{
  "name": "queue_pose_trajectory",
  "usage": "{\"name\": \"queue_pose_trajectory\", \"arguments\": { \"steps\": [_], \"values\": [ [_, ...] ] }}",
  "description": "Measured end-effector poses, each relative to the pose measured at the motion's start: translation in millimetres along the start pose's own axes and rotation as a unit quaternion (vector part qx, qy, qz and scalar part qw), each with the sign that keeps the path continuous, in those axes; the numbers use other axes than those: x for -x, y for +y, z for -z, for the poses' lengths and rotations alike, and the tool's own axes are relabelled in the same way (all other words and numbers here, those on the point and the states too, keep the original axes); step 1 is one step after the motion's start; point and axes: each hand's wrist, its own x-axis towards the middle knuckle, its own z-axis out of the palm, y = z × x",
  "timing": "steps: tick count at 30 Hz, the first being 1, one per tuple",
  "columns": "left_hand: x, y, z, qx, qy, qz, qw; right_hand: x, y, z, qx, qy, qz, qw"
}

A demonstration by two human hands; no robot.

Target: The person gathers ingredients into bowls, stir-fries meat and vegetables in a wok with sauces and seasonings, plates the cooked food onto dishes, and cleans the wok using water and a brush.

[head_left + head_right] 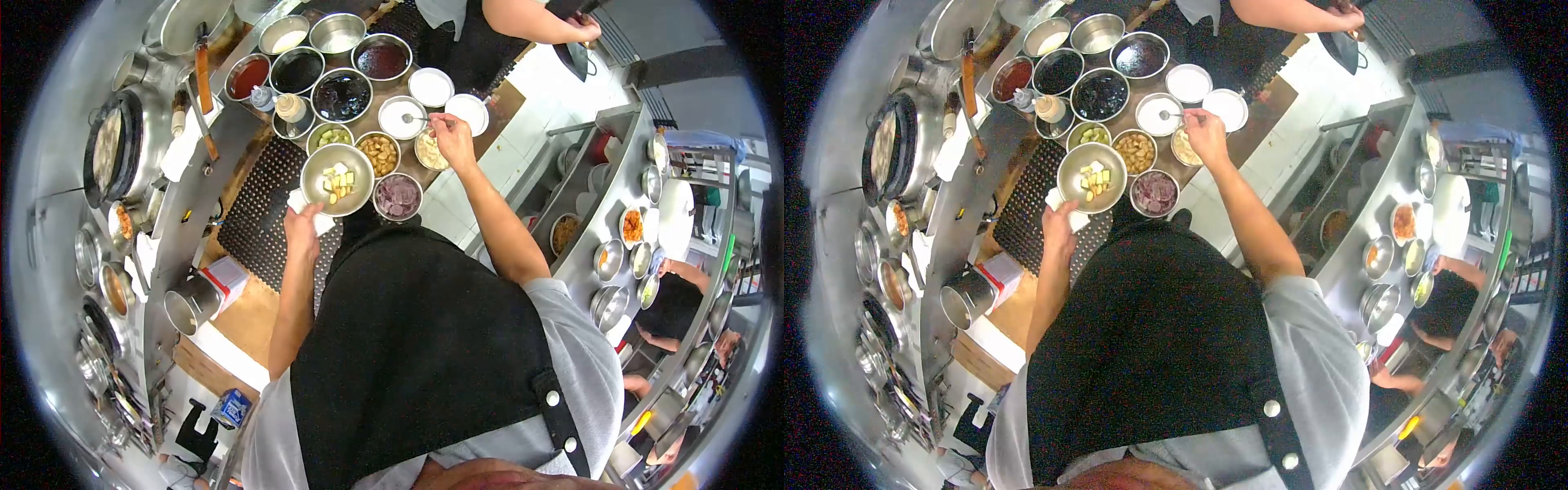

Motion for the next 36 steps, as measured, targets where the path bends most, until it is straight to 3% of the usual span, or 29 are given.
{"name": "queue_pose_trajectory", "arguments": {
  "steps": [6, 8, 11, 21, 25, 27, 29, 31, 36],
  "values": [
    [-18.7, 12.9, -2.5, -0.007, 0.015, 0.005, 1.0, -9.3, -3.5, -6.8, 0.0, -0.021, -0.056, 0.998],
    [-24.4, 16.9, -3.8, -0.02, 0.025, 0.017, 0.999, -5.9, -9.4, -7.7, -0.072, -0.017, -0.129, 0.989],
    [-41.9, 13.2, 3.8, -0.032, -0.013, -0.019, 0.999, 0.3, -22.3, 3.2, -0.127, -0.002, -0.163, 0.979],
    [-50.4, 29.5, -39.2, -0.058, -0.063, 0.015, 0.996, 38.2, -40.4, 44.6, -0.247, 0.04, -0.156, 0.955],
    [-64.6, 4.9, -57.4, -0.065, -0.095, -0.001, 0.993, 68.7, -71.5, 52.8, -0.279, -0.022, -0.141, 0.949],
    [-71.0, -9.8, -65.4, -0.118, -0.109, 0.028, 0.987, 78.1, -79.8, 61.1, -0.084, 0.028, -0.027, 0.996],
    [-45.8, 5.9, -84.5, -0.094, -0.133, 0.035, 0.986, 78.8, -64.0, 77.6, -0.09, 0.068, -0.041, 0.993],
    [-31.6, 7.9, -91.4, -0.104, -0.117, 0.054, 0.986, 82.6, -56.9, 91.1, -0.075, 0.169, -0.047, 0.982],
    [-13.1, 1.8, -75.7, -0.095, -0.125, 0.047, 0.986, 58.3, -2.3, 103.1, -0.109, 0.212, -0.026, 0.971]
  ]
}}
